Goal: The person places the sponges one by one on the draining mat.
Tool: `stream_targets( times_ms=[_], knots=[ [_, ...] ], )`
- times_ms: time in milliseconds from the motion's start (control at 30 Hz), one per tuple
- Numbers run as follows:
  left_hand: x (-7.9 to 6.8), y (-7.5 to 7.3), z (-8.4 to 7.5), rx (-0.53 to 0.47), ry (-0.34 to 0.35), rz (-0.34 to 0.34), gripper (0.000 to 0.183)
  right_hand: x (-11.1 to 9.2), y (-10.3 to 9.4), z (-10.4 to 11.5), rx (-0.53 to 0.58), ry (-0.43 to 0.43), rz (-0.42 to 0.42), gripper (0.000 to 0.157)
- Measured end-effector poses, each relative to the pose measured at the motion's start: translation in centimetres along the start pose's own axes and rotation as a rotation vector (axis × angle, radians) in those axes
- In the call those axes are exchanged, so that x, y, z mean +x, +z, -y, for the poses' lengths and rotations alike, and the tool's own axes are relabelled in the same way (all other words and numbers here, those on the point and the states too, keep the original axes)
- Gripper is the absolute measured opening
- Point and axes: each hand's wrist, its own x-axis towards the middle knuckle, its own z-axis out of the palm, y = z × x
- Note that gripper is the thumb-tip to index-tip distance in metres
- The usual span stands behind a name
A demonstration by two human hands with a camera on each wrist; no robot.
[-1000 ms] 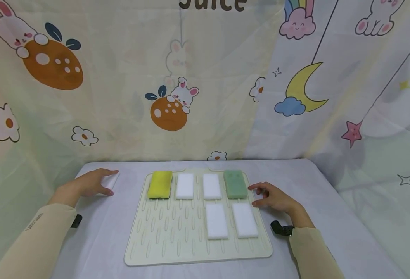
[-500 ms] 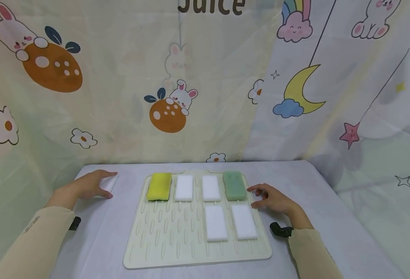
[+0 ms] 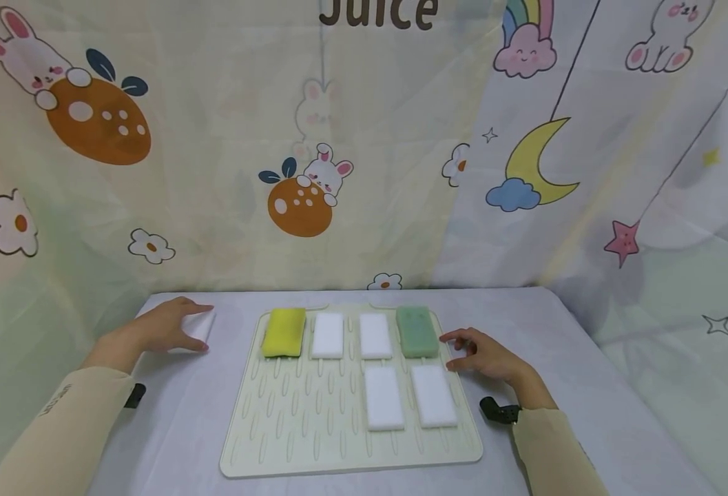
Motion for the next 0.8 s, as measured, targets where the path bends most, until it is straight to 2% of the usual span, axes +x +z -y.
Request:
stream_targets(
  times_ms=[300,800],
  knots=[
    [-0.6,-0.3,-1.2,0.016,0.015,-0.018,0.097,0.0,0.1,0.0,-0.006,-0.008,0.002,0.058],
    [-1.3,-0.2,-3.3,0.025,-0.012,-0.034,0.095,0.0,0.1,-0.1,-0.002,-0.005,0.002,0.057]
  ],
)
